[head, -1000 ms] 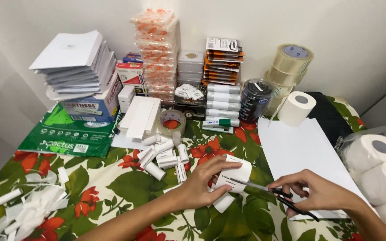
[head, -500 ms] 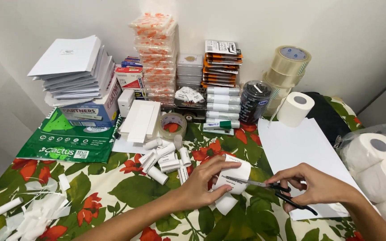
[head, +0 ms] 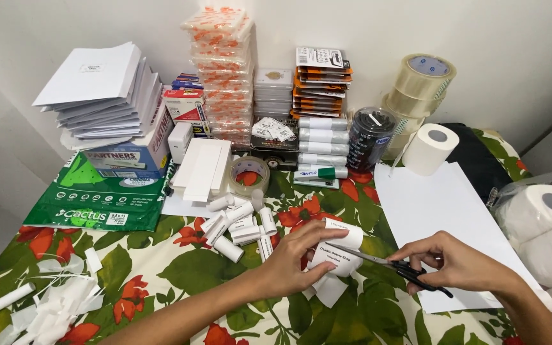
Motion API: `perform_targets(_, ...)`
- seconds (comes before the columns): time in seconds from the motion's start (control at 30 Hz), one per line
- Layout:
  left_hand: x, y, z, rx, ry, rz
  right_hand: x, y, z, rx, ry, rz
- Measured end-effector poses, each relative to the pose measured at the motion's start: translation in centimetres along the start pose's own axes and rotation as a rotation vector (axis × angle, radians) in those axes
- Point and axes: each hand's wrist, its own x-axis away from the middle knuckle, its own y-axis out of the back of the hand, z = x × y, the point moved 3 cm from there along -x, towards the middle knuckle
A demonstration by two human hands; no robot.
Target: The person is using scissors to cut individual labels from a paper roll and then folding them by hand on a workspace filled with various supplies.
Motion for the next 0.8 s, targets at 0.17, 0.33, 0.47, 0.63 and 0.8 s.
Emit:
perform_targets(0.17,0.0,0.2,0.2,0.012,0.046,0.016,-0.4,-0.4,0.3,0.015,-0.009,0.004)
perform_targets(0.33,0.0,-0.2,0.3,-0.016,0.055,0.087,-0.9,-0.6,0.1,0.006,0.014,0.02)
perform_targets(0.47,-0.2,-0.3,0.1,0.021,0.031,0.093,-1.1,-0.7,-0.2,-0.01,0.035,0.009)
perform_targets(0.63,-0.2,-0.6,0.4,0.011,-0.052,0.081,-0.3,-0.8,-0.7,-0.043,-0.001,-0.003)
perform_targets(0.8,0.3,-1.0,1.6,-0.18,-0.156,0.081,2.5,0.1,-2.1,-0.013,-0.261,-0.116)
